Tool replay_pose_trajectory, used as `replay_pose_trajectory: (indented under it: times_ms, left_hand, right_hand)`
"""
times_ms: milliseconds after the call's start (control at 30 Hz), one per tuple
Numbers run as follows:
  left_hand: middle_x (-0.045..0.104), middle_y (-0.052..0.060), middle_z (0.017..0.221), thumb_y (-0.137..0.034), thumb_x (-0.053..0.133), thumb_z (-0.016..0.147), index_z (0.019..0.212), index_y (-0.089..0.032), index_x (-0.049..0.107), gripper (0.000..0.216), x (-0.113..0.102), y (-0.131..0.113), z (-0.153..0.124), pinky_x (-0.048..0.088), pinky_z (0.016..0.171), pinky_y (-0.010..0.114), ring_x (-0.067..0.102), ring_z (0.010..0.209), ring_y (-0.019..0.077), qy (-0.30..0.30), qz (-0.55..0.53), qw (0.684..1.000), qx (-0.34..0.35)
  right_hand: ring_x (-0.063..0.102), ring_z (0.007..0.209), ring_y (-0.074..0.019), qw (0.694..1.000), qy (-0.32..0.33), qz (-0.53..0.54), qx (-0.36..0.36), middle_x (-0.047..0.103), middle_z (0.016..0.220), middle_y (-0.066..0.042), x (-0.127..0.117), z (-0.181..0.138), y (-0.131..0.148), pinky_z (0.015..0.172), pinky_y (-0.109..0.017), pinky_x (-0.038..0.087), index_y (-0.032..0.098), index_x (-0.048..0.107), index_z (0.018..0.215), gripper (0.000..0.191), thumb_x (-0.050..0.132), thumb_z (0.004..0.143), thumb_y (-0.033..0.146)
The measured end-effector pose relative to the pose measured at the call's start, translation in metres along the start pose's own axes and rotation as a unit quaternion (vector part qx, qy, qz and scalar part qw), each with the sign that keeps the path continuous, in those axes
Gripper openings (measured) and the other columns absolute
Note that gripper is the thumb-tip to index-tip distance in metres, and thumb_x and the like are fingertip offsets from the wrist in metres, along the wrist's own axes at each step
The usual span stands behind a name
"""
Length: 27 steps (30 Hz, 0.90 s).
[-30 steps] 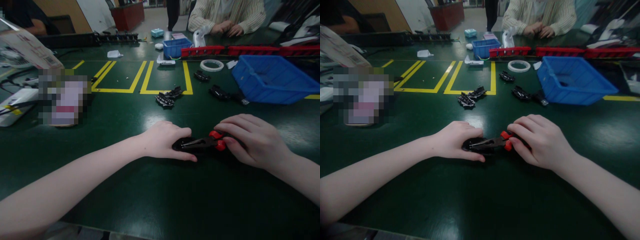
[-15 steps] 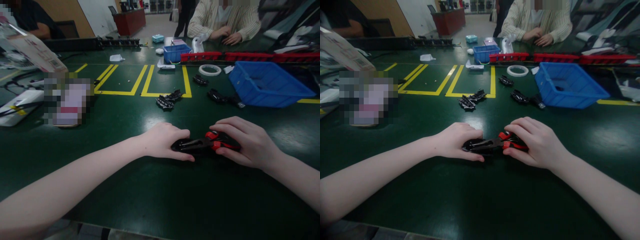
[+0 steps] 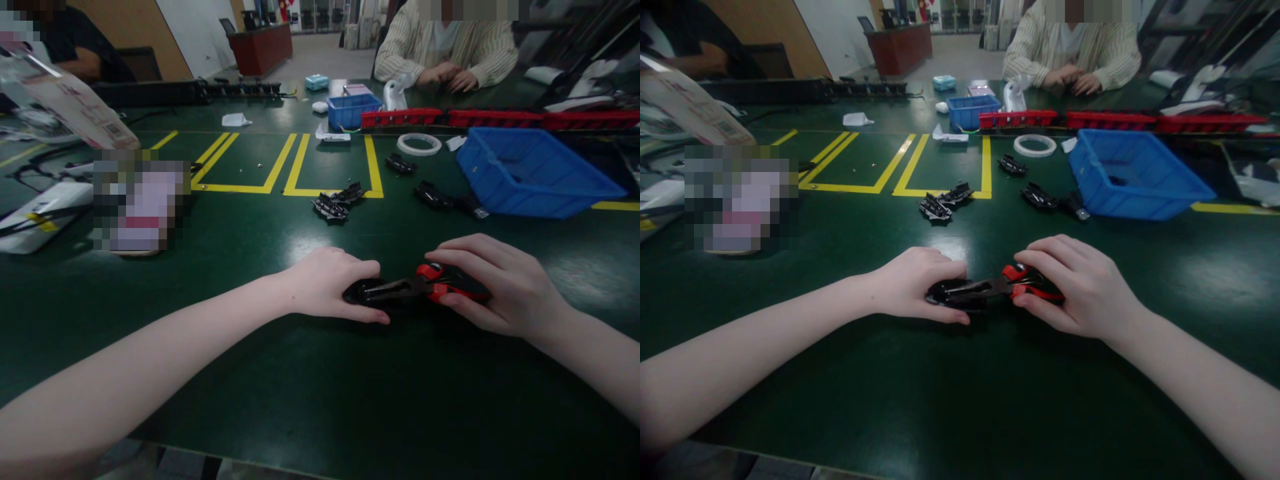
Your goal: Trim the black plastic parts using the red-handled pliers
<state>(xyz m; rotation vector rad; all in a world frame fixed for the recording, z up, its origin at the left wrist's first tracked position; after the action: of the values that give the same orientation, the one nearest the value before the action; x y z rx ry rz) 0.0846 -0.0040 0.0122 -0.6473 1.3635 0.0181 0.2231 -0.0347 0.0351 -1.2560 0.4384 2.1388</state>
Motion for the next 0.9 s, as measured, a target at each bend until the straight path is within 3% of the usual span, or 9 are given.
replay_pose_trajectory:
  times_ms: [500, 900]
  left_hand:
    - [0.054, -0.004, 0.063, -0.062, 0.054, 0.080, 0.082, -0.018, 0.053, 0.044, 0.001, -0.001, -0.001, 0.028, 0.050, 0.022, 0.050, 0.056, 0.0111, -0.006, 0.013, 1.000, 0.012]
    - [0.052, -0.005, 0.061, -0.061, 0.054, 0.081, 0.078, -0.018, 0.050, 0.043, 0.001, -0.001, -0.001, 0.027, 0.049, 0.022, 0.048, 0.054, 0.0109, -0.012, 0.024, 1.000, 0.012]
  right_hand:
    - [0.062, 0.083, -0.0237, 1.000, -0.001, -0.001, -0.010, 0.062, 0.097, -0.011, -0.002, 0.000, 0.002, 0.064, -0.036, 0.052, 0.021, 0.054, 0.112, 0.027, 0.051, 0.086, 0.025]
    - [0.061, 0.072, -0.0211, 0.999, 0.002, -0.036, -0.030, 0.063, 0.086, -0.013, -0.002, 0.008, 0.012, 0.058, -0.033, 0.052, 0.015, 0.055, 0.098, 0.019, 0.040, 0.087, 0.016]
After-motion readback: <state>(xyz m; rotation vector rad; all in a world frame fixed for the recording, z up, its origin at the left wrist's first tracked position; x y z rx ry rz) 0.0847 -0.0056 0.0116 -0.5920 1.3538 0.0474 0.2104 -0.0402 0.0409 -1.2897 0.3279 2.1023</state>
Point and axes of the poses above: each hand's wrist, its own z-axis towards the middle knuckle, its own x-axis out of the palm, y = z × x, the point moved 8 cm from there along z, towards the middle knuckle
